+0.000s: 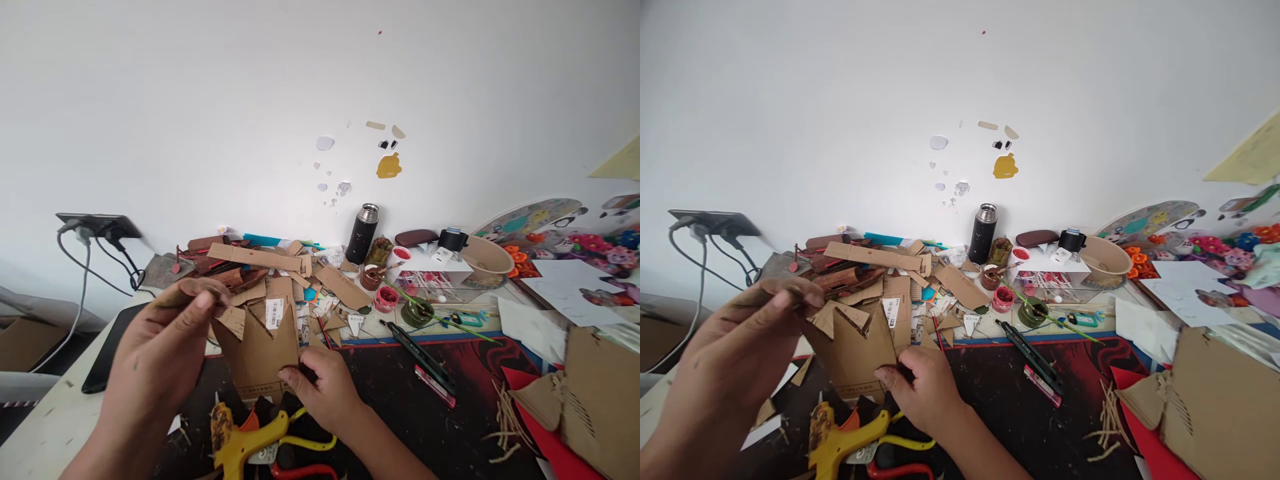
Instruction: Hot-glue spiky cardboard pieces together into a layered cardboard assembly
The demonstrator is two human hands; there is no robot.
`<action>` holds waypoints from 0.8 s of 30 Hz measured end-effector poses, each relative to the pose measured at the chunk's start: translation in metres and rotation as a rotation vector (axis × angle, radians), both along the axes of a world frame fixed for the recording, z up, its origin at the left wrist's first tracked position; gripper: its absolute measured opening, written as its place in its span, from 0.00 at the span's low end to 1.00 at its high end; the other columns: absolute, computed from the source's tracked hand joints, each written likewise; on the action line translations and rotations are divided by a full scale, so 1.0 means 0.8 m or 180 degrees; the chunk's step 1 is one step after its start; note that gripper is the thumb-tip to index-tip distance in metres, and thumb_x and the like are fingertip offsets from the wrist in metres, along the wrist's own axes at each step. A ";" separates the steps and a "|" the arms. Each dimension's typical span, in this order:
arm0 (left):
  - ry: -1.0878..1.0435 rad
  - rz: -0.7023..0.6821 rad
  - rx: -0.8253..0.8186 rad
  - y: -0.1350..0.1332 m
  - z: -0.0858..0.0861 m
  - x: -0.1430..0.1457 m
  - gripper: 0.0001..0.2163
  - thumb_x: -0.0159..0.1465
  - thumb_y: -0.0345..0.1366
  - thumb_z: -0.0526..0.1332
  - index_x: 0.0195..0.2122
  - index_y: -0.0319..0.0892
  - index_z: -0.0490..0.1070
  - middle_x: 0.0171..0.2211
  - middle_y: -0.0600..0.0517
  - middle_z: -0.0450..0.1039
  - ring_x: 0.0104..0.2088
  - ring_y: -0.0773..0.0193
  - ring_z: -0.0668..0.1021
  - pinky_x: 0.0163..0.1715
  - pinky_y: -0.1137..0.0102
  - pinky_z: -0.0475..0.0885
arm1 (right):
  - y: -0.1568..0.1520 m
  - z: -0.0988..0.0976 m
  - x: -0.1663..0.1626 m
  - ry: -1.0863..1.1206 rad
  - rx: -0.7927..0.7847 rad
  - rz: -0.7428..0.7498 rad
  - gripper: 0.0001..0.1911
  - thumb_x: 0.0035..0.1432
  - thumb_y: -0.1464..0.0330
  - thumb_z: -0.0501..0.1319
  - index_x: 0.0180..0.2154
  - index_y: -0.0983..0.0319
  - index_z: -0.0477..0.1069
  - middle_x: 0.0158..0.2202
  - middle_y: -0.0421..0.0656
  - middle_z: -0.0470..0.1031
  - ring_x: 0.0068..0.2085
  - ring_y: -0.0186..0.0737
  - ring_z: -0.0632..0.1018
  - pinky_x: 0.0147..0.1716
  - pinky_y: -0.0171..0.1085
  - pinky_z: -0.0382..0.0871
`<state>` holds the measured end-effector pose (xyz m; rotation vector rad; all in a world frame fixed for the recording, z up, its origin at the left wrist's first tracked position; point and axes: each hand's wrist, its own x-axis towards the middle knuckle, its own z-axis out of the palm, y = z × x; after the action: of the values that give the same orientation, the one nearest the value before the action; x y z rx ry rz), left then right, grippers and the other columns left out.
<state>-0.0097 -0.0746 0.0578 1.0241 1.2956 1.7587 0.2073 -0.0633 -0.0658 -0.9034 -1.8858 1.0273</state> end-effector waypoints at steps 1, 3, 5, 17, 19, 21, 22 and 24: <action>-0.0152 0.0081 0.0195 0.003 0.000 -0.005 0.15 0.58 0.47 0.81 0.31 0.46 0.81 0.34 0.50 0.76 0.43 0.57 0.77 0.46 0.68 0.77 | 0.000 -0.001 0.000 0.0026 -0.0022 0.0012 0.31 0.76 0.45 0.59 0.27 0.57 0.63 0.25 0.37 0.67 0.29 0.38 0.69 0.31 0.37 0.56; -0.0511 0.0193 0.0536 0.011 0.000 -0.017 0.14 0.57 0.43 0.82 0.32 0.44 0.81 0.31 0.52 0.71 0.36 0.61 0.73 0.41 0.70 0.76 | 0.001 -0.003 0.001 0.0057 -0.0086 0.0025 0.30 0.76 0.45 0.60 0.27 0.58 0.65 0.26 0.38 0.68 0.30 0.38 0.70 0.31 0.37 0.57; -0.0886 0.0254 0.0733 0.020 0.001 -0.030 0.13 0.58 0.35 0.81 0.30 0.42 0.77 0.29 0.55 0.66 0.31 0.65 0.68 0.34 0.72 0.74 | 0.001 -0.006 0.002 0.0045 -0.0175 0.0006 0.29 0.75 0.46 0.61 0.27 0.58 0.66 0.26 0.38 0.68 0.30 0.38 0.70 0.32 0.37 0.57; -0.1848 0.0556 0.0428 0.037 0.011 -0.064 0.15 0.73 0.23 0.50 0.28 0.42 0.64 0.21 0.60 0.49 0.21 0.68 0.50 0.21 0.76 0.61 | 0.003 -0.009 0.002 0.0107 -0.0563 -0.0067 0.27 0.72 0.46 0.64 0.28 0.59 0.72 0.29 0.40 0.75 0.34 0.40 0.73 0.35 0.37 0.62; -0.1836 0.0519 0.0428 0.037 0.011 -0.063 0.16 0.73 0.23 0.49 0.28 0.42 0.63 0.20 0.60 0.49 0.21 0.68 0.49 0.20 0.76 0.61 | 0.004 -0.007 0.002 0.0324 -0.0751 -0.0037 0.27 0.72 0.44 0.65 0.31 0.59 0.77 0.31 0.41 0.78 0.35 0.41 0.75 0.36 0.37 0.65; -0.1859 0.0478 0.0419 0.035 0.009 -0.063 0.16 0.73 0.23 0.49 0.28 0.42 0.64 0.20 0.60 0.49 0.21 0.68 0.49 0.20 0.76 0.61 | 0.005 -0.005 0.003 0.0563 -0.0999 -0.0037 0.29 0.70 0.41 0.65 0.33 0.60 0.79 0.31 0.41 0.78 0.35 0.41 0.74 0.36 0.37 0.66; -0.1873 0.0445 0.0414 0.035 0.008 -0.062 0.16 0.73 0.23 0.49 0.28 0.41 0.64 0.20 0.60 0.48 0.21 0.68 0.49 0.20 0.76 0.61 | 0.006 -0.005 0.003 0.0681 -0.1132 -0.0049 0.31 0.68 0.39 0.66 0.33 0.60 0.79 0.31 0.41 0.77 0.34 0.41 0.73 0.36 0.37 0.66; -0.1900 0.0390 0.0396 0.033 0.006 -0.060 0.15 0.73 0.23 0.50 0.28 0.41 0.64 0.20 0.60 0.48 0.21 0.68 0.49 0.21 0.77 0.63 | 0.008 -0.005 0.003 0.0908 -0.1389 -0.0091 0.34 0.65 0.36 0.67 0.31 0.60 0.78 0.28 0.39 0.74 0.33 0.40 0.70 0.33 0.37 0.65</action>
<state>-0.0581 -0.0481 0.0624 0.4237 0.8897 2.0468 0.2098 -0.0570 -0.0697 -0.9613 -1.4329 1.4982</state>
